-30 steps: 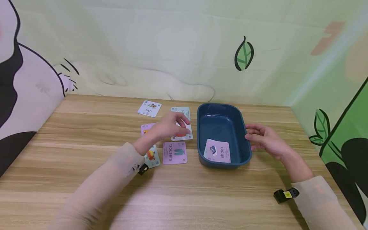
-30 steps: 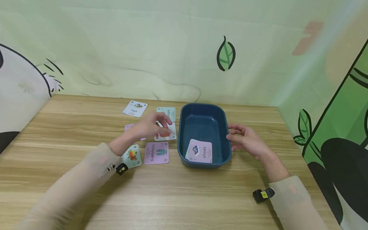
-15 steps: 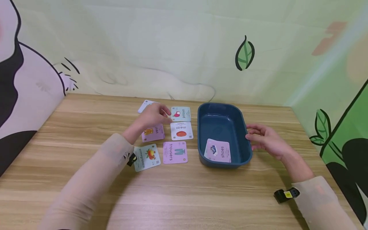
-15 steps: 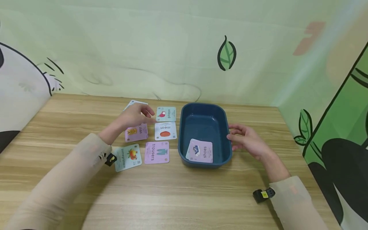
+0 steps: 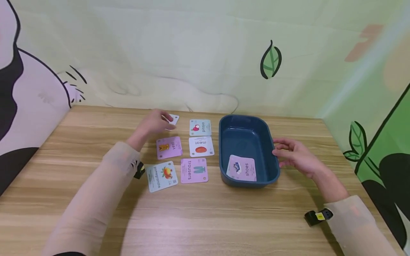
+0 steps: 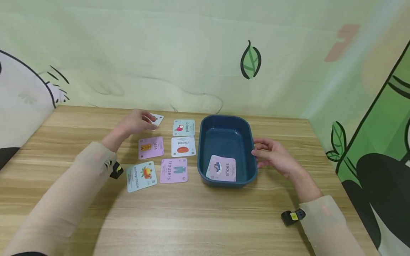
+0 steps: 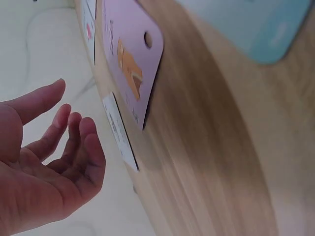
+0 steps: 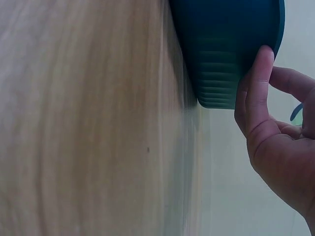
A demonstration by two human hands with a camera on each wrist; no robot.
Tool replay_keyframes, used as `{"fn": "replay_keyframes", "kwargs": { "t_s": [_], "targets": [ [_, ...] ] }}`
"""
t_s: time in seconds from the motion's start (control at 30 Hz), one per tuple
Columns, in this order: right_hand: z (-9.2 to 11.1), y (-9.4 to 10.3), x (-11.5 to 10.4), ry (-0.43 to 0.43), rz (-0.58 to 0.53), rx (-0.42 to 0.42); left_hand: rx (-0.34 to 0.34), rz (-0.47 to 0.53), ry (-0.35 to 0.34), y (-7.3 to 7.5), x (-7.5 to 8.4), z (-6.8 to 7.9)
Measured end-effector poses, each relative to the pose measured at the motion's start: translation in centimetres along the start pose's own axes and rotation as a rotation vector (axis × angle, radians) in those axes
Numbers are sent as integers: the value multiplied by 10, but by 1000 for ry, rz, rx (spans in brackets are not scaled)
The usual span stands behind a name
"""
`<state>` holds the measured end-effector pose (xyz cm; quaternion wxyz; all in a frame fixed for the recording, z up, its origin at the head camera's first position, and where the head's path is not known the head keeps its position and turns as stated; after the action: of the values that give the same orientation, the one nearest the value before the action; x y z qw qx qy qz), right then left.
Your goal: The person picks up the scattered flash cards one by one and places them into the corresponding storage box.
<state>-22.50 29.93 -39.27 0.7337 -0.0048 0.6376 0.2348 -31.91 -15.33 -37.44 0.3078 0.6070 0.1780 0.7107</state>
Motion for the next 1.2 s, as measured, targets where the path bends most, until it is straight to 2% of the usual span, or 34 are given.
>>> {"fn": "replay_keyframes", "kwargs": {
  "t_s": [0.3,0.53,0.8,1.0,1.2],
  "targets": [
    [2,1,1,-3,1,-6,64,-64,30,10,-8,-10],
    [1,1,2,-9,2,-2,75,-100,114,9,-16,-19],
    [-1,1,3,-2,-1,-2,107,-238,153,4,-17,-21],
    [-1,1,5,0,-6,-3,112,-260,187,1,-17,-20],
    [-2,2,4,-6,-5,-1,112,-283,188,2,-16,-19]
  ]
}}
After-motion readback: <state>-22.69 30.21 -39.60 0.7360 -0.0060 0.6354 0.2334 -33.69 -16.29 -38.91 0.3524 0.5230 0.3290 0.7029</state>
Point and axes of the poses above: each hand's wrist, its own z-axis away from the middle knuckle, its own y-axis out of the back of the hand, x = y × z, the point moved 3 cm from there along -z, towards the middle knuckle, and after that the axes turned 3 degrees about z, right-handed, at the moved point
